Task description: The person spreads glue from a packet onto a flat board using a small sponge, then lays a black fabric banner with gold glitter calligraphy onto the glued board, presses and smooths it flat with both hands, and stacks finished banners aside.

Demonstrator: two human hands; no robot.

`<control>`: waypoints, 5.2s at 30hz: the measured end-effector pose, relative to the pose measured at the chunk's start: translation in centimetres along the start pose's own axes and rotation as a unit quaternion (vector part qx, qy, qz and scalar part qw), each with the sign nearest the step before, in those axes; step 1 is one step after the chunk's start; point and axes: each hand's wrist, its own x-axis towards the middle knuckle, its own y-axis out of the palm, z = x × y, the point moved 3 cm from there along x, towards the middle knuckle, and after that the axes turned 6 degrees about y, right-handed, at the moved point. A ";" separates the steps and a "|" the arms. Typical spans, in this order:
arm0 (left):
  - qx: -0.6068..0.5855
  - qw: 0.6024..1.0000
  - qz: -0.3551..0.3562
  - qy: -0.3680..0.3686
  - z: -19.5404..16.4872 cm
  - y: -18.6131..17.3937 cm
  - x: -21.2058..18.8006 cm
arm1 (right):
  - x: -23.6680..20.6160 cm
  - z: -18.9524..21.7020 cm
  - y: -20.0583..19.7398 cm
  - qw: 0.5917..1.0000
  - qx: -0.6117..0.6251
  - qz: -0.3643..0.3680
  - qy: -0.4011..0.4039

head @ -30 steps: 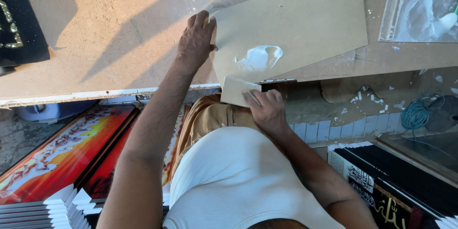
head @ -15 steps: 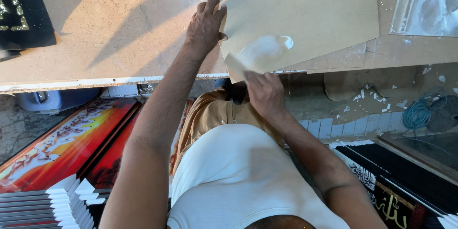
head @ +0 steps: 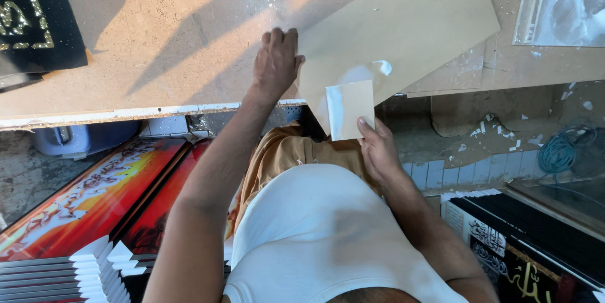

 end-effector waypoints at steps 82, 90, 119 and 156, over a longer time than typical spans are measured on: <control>-0.003 0.992 0.079 -0.101 0.9 0.1 -1.5 | 4.0 17.7 -18.4 0.877 -0.293 -0.227 -0.307; 0.125 0.985 0.116 0.020 2.6 -0.4 1.2 | -0.1 5.4 -10.2 0.515 -0.694 -0.203 -0.461; 0.021 0.988 0.062 0.141 10.5 -0.7 -0.1 | -0.7 -1.0 14.4 0.549 -0.654 0.093 -0.512; -0.063 0.989 0.047 0.129 10.2 -1.5 -0.4 | 0.8 -1.3 15.1 0.488 -0.679 0.091 -0.542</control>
